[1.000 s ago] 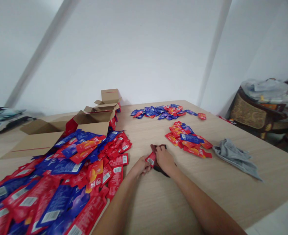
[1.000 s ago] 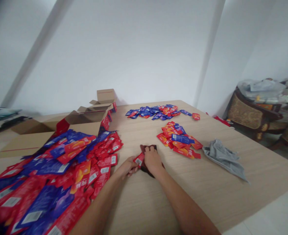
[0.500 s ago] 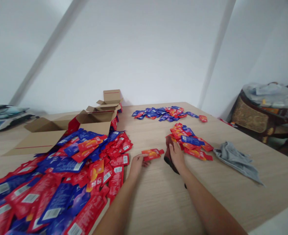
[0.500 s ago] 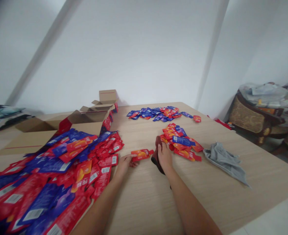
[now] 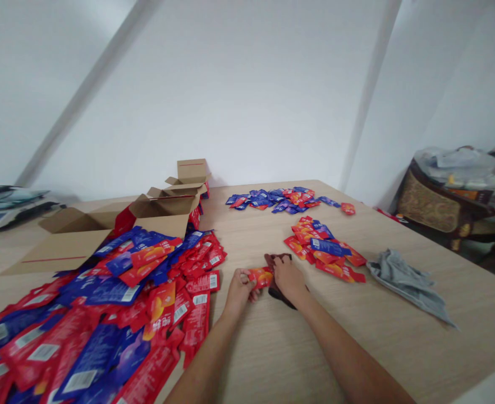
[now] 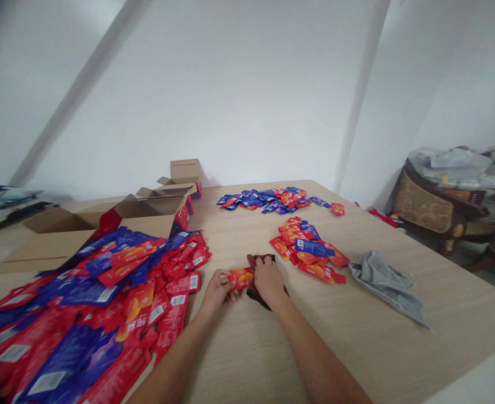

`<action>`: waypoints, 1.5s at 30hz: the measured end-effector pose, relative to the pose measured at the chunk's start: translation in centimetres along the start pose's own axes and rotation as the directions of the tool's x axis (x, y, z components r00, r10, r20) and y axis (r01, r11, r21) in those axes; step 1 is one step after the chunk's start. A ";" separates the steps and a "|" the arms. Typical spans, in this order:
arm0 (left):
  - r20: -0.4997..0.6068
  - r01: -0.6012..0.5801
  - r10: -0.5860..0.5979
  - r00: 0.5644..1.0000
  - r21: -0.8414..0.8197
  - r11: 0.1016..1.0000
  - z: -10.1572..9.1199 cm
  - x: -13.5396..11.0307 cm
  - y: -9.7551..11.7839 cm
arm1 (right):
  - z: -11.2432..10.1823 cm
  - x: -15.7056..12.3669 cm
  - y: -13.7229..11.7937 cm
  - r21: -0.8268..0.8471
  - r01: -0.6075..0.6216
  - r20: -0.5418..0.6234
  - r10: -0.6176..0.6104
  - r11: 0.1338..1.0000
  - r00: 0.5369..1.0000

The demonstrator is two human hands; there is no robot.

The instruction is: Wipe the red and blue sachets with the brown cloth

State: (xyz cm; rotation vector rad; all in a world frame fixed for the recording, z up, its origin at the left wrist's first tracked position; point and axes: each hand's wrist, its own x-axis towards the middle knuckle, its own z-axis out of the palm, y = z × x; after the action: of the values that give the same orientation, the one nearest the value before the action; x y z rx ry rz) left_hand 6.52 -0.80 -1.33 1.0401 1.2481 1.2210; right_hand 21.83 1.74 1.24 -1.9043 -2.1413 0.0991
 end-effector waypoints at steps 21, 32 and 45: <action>-0.268 -0.175 0.105 0.958 -0.254 0.951 -4.3 0.6 4.6 | 1.5 -0.4 1.1 0.074 0.063 -0.067 -0.058 0.995 0.996; -0.418 -0.460 0.282 0.864 -0.425 0.780 -10.2 3.1 10.4 | 1.9 -0.3 1.4 0.122 0.087 -0.092 -0.076 0.989 0.993; 0.100 0.173 -0.170 0.980 -0.026 0.985 3.8 6.8 0.9 | -0.1 1.4 5.1 0.042 -0.230 -0.043 0.231 0.972 0.972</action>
State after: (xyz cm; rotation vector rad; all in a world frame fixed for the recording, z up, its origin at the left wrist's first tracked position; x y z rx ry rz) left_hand 9.73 6.32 -0.83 0.9349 1.2107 1.0447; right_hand 26.60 3.76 0.42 -2.1047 -1.8673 0.1365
